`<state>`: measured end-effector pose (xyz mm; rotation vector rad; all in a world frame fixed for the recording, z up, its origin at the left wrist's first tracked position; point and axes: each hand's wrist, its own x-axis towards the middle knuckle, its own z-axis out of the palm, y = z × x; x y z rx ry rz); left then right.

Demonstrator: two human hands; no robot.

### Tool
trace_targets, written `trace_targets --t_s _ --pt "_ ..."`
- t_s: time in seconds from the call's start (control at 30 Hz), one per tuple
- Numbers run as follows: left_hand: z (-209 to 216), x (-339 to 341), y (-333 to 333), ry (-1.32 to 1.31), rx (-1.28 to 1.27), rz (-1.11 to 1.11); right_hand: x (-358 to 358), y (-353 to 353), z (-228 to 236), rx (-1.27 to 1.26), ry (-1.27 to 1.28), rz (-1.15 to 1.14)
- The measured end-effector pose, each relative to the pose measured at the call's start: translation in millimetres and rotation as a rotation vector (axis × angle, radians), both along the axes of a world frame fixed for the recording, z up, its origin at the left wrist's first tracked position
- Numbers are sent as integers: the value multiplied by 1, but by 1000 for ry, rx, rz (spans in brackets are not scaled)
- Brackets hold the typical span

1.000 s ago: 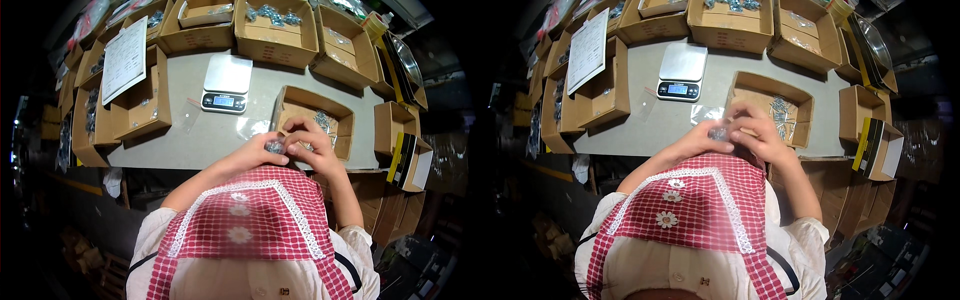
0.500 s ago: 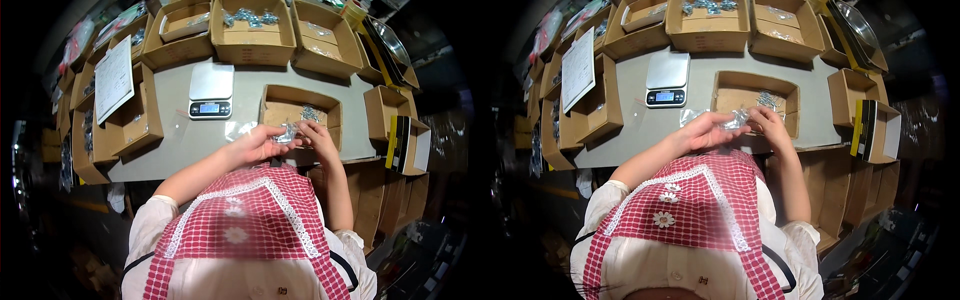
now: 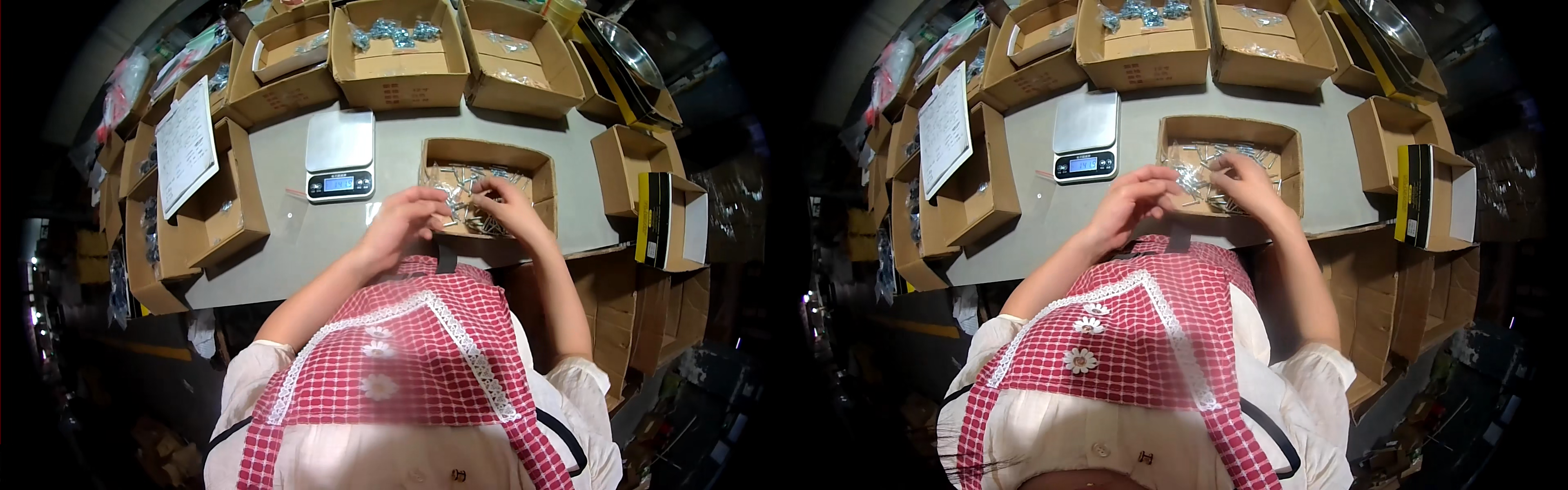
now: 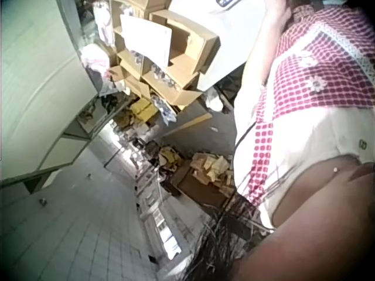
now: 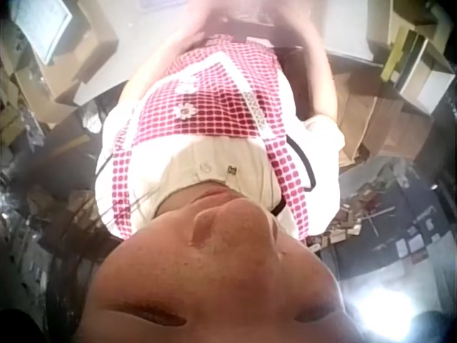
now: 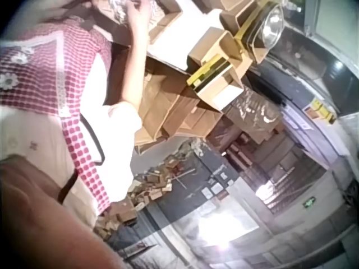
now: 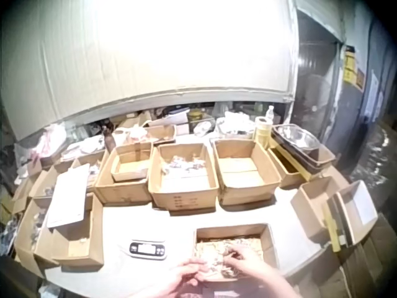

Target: The person sorts various metal hardware components into different plastic bags and cardboard boxes, occasionally checking a clipboard for instructions.

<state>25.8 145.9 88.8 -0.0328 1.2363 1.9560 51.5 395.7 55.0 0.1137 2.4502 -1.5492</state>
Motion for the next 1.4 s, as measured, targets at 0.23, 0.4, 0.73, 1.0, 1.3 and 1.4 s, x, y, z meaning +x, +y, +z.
trace_targets --t_s 0.23,0.4,0.73,1.0,1.3,1.4 --pt "10 5 -3 27 -91 146 -45 -62 -2 494 337 200" --pt "6 13 -17 -4 -97 110 -55 -62 0 521 297 160" --pt "4 18 -4 -123 373 -52 34 -58 70 -146 583 -3" --pt "22 -16 -7 101 234 236 66 -53 68 -431 164 56" --pt "28 0 -19 1381 -576 -28 27 -72 98 323 683 438" --pt "23 8 -22 1423 -650 43 29 -76 88 347 602 474"
